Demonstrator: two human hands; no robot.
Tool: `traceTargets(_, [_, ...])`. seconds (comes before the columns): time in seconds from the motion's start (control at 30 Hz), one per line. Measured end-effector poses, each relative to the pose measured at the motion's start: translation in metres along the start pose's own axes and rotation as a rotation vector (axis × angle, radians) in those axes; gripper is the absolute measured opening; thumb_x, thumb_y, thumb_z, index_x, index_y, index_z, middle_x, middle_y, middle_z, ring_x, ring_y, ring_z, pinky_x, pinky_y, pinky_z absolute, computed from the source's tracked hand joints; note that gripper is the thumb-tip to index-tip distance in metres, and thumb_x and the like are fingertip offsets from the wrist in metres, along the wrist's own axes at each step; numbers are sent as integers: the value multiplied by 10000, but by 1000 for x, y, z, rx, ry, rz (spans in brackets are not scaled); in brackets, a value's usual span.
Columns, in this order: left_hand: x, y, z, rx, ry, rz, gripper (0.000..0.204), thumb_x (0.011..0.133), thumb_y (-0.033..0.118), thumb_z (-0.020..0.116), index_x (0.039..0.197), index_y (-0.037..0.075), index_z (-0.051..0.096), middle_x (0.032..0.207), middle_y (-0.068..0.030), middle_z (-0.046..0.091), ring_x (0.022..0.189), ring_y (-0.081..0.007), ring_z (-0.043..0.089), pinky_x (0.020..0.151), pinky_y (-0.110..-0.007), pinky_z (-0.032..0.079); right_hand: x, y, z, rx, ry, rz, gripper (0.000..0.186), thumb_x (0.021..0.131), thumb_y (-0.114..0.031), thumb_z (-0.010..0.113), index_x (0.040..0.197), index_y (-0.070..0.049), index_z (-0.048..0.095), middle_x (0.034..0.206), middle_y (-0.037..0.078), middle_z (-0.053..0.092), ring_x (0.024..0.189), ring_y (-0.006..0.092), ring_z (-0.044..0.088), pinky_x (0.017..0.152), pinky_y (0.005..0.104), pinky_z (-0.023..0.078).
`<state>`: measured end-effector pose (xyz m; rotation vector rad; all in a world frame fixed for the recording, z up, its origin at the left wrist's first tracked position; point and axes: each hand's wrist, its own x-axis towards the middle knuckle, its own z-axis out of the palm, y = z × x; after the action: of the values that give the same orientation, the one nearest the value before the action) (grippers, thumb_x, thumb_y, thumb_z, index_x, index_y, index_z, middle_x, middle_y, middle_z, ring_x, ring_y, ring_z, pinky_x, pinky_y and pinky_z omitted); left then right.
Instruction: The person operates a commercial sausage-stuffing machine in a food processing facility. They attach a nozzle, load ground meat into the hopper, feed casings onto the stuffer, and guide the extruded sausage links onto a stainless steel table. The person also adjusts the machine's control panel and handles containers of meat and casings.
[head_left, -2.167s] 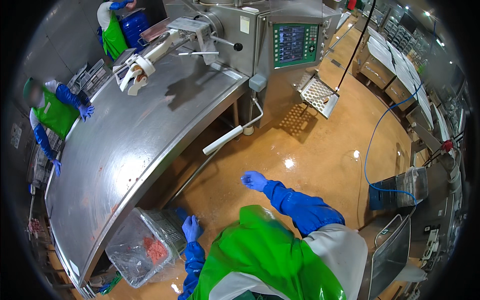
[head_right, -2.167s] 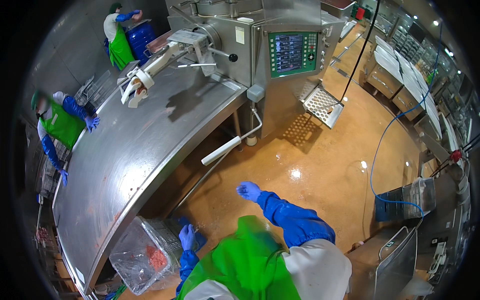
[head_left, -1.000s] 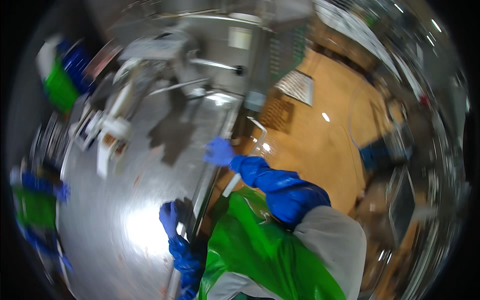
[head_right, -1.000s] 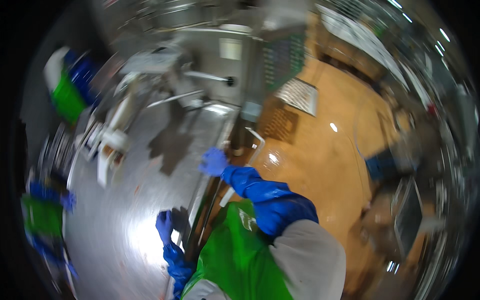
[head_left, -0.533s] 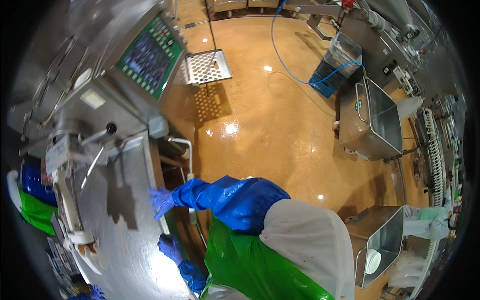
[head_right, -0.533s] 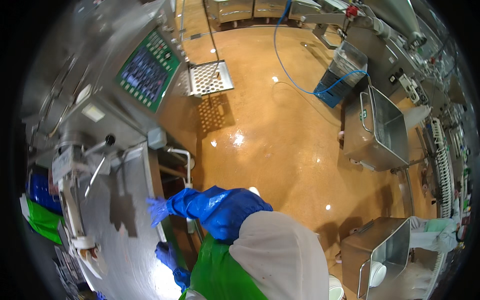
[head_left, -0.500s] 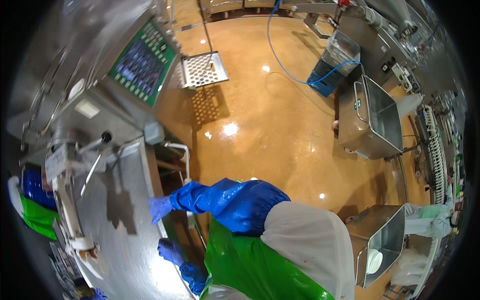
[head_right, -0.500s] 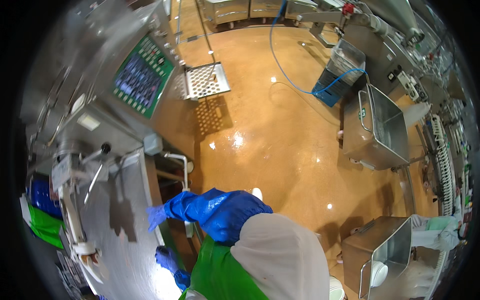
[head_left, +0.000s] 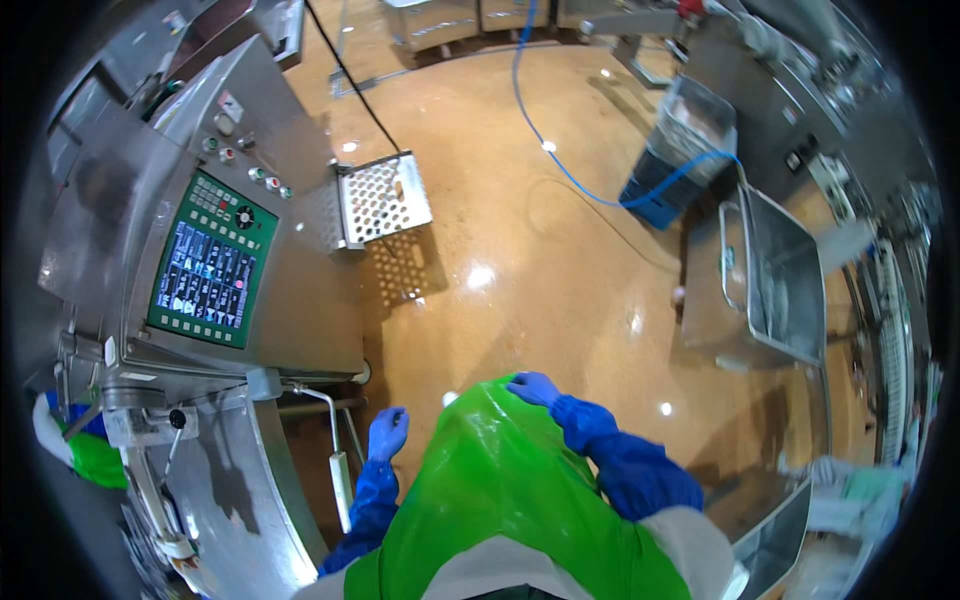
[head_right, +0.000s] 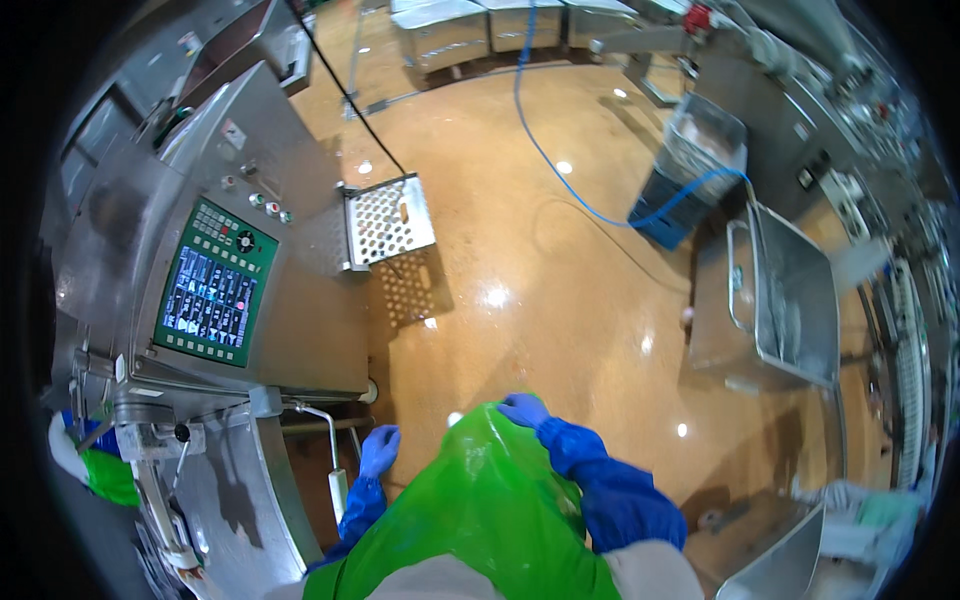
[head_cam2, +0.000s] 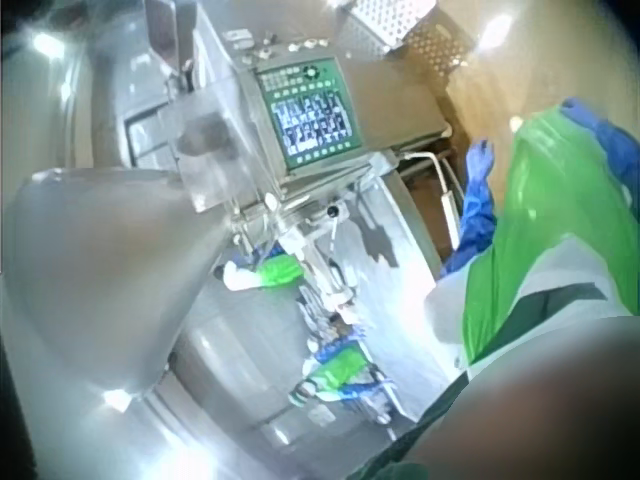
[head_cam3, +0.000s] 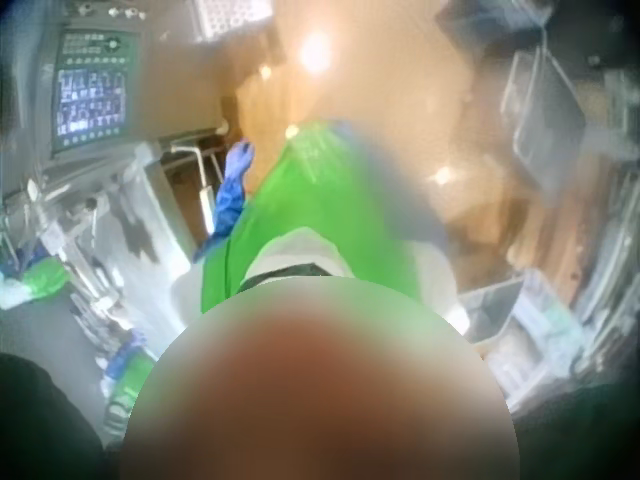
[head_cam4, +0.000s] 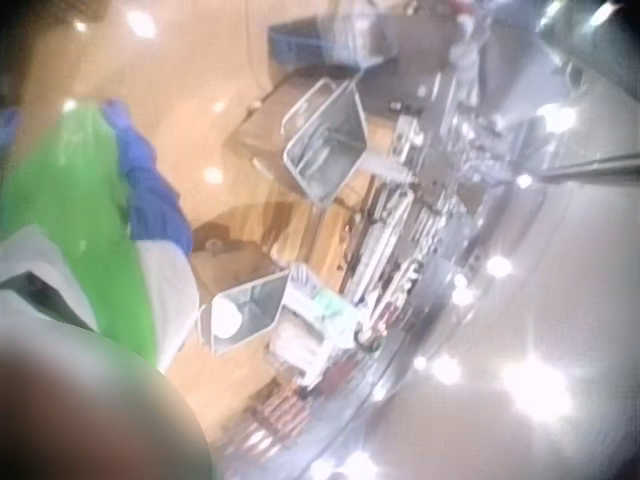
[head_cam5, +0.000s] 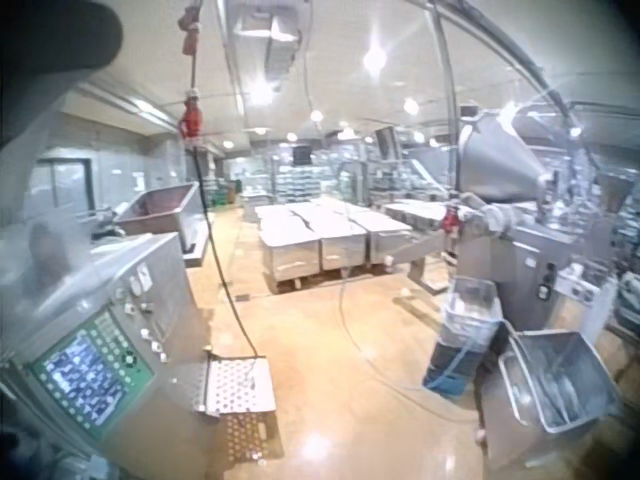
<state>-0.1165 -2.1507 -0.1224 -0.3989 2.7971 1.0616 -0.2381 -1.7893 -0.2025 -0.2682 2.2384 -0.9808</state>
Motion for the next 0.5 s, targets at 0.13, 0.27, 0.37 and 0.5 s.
traceTargets(0.13, [126,48,19,112,-56,147,244,867,225,629,1019,42,682,943,-190,685,882,-309,670,802,-398,526,29,35,-72,176,111,133,428,877,-436,594,1041,-59,713,960,120,721,873,242,688,798,375,535])
traceTargets(0.27, [258,102,48,-154,46,16,318,900,271,627,1097,24,658,970,-160,699,934,-240,670,854,-364,514,78,75,-131,341,67,137,437,895,-434,602,1046,-38,705,934,91,725,833,198,687,772,345,541])
traceTargets(0.37, [391,178,57,-326,50,189,353,969,296,564,1163,7,623,1027,-117,692,985,-162,625,884,-310,485,100,108,-190,387,162,244,422,905,-414,596,1044,-30,699,931,99,721,825,201,685,768,339,542])
traceTargets(0.5, [592,338,61,-406,88,480,471,970,399,483,1278,44,521,1209,-100,553,1142,-182,484,983,-367,354,83,156,-256,368,419,439,387,916,-367,604,1047,-13,689,921,110,715,820,192,681,748,323,541])
